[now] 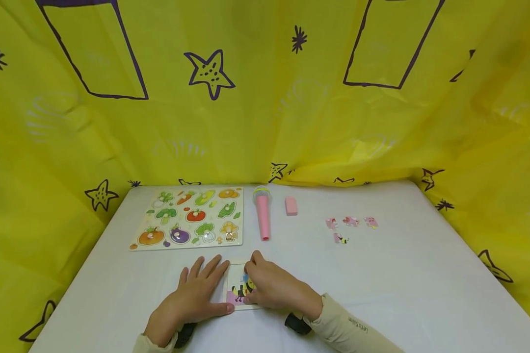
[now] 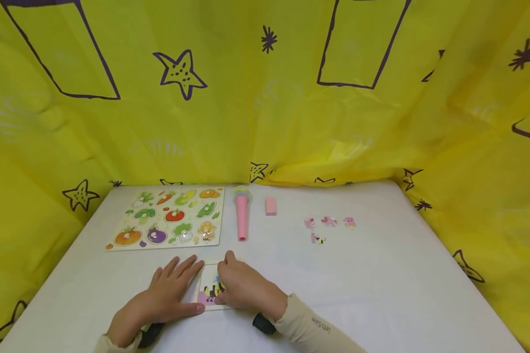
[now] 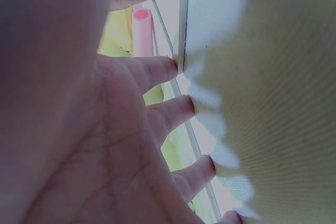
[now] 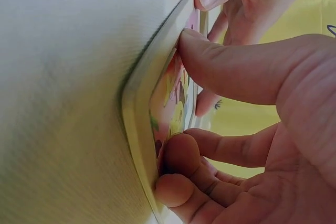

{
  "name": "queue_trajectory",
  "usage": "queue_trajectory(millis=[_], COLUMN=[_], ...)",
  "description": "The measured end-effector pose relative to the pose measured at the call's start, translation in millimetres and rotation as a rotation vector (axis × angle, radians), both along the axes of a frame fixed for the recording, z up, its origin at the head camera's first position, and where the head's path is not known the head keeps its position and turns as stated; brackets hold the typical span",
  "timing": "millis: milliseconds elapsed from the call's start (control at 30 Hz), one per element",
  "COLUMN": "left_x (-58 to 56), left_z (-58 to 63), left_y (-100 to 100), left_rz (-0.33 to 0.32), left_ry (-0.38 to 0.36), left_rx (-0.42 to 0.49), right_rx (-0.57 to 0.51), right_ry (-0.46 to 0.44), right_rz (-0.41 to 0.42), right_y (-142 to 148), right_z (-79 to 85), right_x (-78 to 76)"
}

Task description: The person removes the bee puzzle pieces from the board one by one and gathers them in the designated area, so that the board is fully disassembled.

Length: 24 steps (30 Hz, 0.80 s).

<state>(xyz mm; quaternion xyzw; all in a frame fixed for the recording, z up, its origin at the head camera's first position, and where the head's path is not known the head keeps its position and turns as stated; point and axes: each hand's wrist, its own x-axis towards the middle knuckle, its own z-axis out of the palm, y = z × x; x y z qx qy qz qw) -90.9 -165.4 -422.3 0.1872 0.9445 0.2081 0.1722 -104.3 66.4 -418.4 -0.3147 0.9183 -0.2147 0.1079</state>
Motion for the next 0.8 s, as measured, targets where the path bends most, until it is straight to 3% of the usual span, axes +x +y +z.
queue_trajectory(millis=[600,800], left_x=[-0.2,0.6], left_z=[-3.7,-3.0], left_y=[0.2,-0.1], left_rz=[-0.001,-0.004], left_ry=[0.018,0.023], left_rx=[0.0,0.007], right_rx=[-0.014,-0.048], right_ry=[0.058,0.025], right_rz=[0.025,0.025], right_y=[1.5,2.0], right_z=[-3.0,-2.8], right_x=[0.7,1.0])
